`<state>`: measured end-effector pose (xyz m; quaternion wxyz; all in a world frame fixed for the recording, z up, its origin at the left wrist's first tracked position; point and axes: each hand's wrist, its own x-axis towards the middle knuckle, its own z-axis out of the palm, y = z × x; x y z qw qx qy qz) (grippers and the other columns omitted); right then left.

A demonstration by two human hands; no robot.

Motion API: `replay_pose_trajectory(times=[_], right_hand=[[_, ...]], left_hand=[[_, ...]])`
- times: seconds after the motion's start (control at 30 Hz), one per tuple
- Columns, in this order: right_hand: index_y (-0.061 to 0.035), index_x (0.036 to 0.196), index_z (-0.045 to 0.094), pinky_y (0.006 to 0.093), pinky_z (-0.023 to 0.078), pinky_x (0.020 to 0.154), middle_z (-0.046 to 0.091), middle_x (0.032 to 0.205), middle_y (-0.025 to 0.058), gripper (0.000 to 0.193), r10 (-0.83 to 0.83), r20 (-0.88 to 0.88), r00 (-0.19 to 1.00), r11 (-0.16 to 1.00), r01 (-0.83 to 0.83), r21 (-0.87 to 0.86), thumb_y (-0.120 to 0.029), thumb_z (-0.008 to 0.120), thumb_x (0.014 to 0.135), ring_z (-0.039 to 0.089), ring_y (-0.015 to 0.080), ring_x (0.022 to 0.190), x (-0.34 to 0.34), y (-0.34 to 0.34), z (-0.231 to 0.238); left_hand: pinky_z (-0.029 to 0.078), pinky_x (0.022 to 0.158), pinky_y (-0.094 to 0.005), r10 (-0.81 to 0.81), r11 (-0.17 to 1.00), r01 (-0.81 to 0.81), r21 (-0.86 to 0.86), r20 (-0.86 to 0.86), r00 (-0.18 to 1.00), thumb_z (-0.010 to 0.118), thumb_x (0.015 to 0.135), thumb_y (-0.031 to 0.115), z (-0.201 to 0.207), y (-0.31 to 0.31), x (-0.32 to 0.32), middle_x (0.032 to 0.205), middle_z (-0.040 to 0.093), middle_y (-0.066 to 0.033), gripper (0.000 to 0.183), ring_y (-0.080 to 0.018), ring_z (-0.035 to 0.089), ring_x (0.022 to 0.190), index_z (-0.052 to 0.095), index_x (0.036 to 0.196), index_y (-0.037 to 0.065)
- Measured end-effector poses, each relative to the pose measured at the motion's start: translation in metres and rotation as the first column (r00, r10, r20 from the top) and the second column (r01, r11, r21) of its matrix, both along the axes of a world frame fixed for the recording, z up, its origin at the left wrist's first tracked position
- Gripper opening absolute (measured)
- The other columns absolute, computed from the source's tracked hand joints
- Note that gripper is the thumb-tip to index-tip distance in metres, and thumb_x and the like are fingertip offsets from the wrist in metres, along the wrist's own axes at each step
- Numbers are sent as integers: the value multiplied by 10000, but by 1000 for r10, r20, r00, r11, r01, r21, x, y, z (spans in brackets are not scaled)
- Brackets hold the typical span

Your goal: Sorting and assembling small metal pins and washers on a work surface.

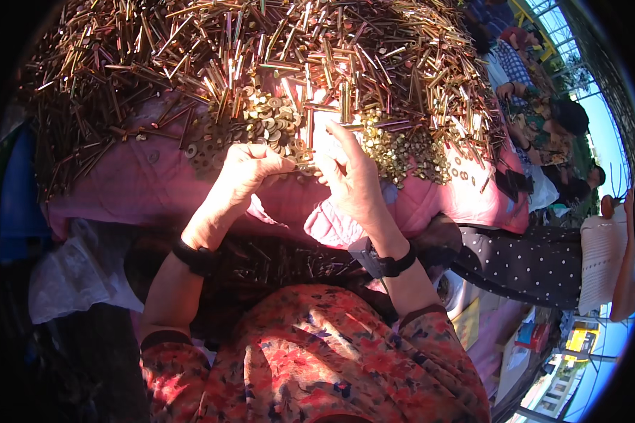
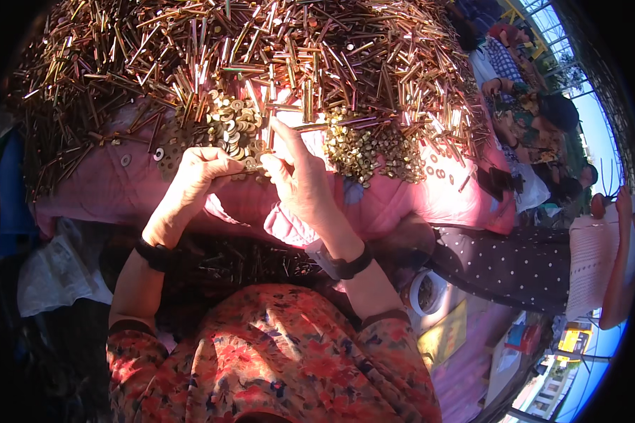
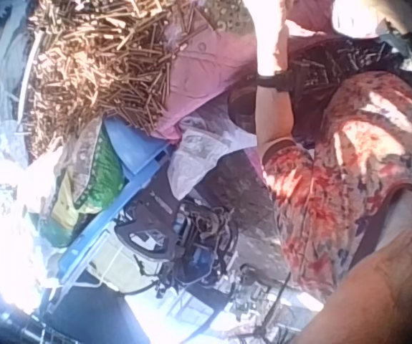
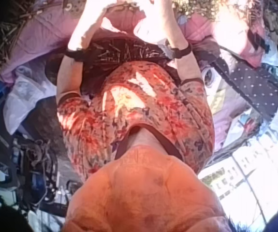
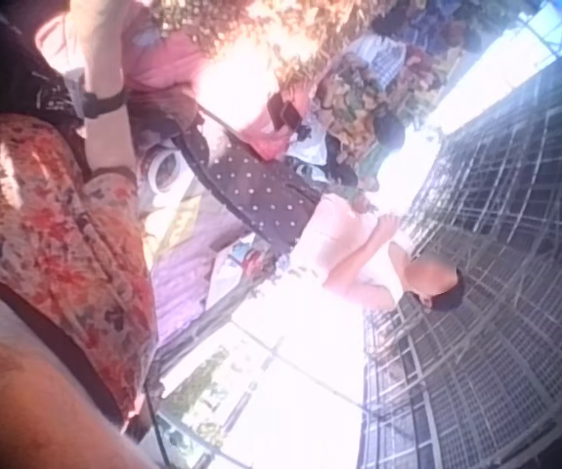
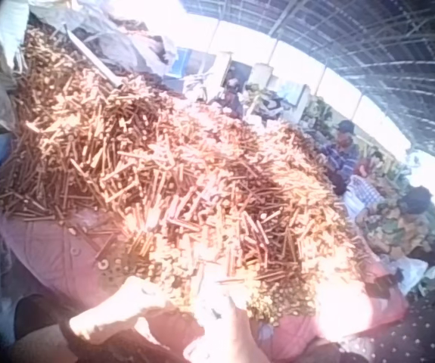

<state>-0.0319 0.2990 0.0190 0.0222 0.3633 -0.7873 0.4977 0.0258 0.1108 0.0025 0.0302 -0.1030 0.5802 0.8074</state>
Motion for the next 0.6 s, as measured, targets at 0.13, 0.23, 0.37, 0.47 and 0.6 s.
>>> replay_pose_trajectory(times=[0.13,0.23,0.37,0.47,0.6], right_hand=[[-46,1316,408,233,465,656,582,771,60,534,55,259,964,984,-8,-178,8,617,827,560,101,697,-1,-2,-4],[-97,1344,394,250,497,680,632,834,69,592,9,519,855,994,47,-95,-8,637,812,607,107,737,-5,4,-5],[-98,1354,387,266,507,694,646,893,102,631,6,54,999,1000,-6,12,-5,653,789,636,143,772,2,4,-1],[-92,1361,377,272,512,699,638,938,116,642,-19,296,955,995,47,-90,4,650,788,637,146,769,3,4,-6],[-54,1380,332,244,503,602,632,970,96,556,5,518,855,998,31,-61,-44,578,881,622,111,701,4,8,2]], left_hand=[[264,443,-160,-1,1000,2,16,-6,1000,642,783,65,-6,-1,-3,607,596,-1,80,-9,406,473,682,761,0],[269,448,-155,-43,999,43,23,14,999,642,783,64,-4,-3,0,621,607,-4,78,-10,412,477,681,759,1],[274,451,-156,-37,999,36,41,24,999,644,781,71,-2,-1,-1,626,603,4,79,-9,413,480,677,747,8],[272,453,-156,-32,999,31,34,34,999,646,778,77,-4,1,0,615,594,12,82,-8,409,481,674,737,12],[314,474,-152,-164,986,164,-1,-7,986,672,791,116,-4,-1,0,622,596,14,110,-15,443,499,684,758,12]])
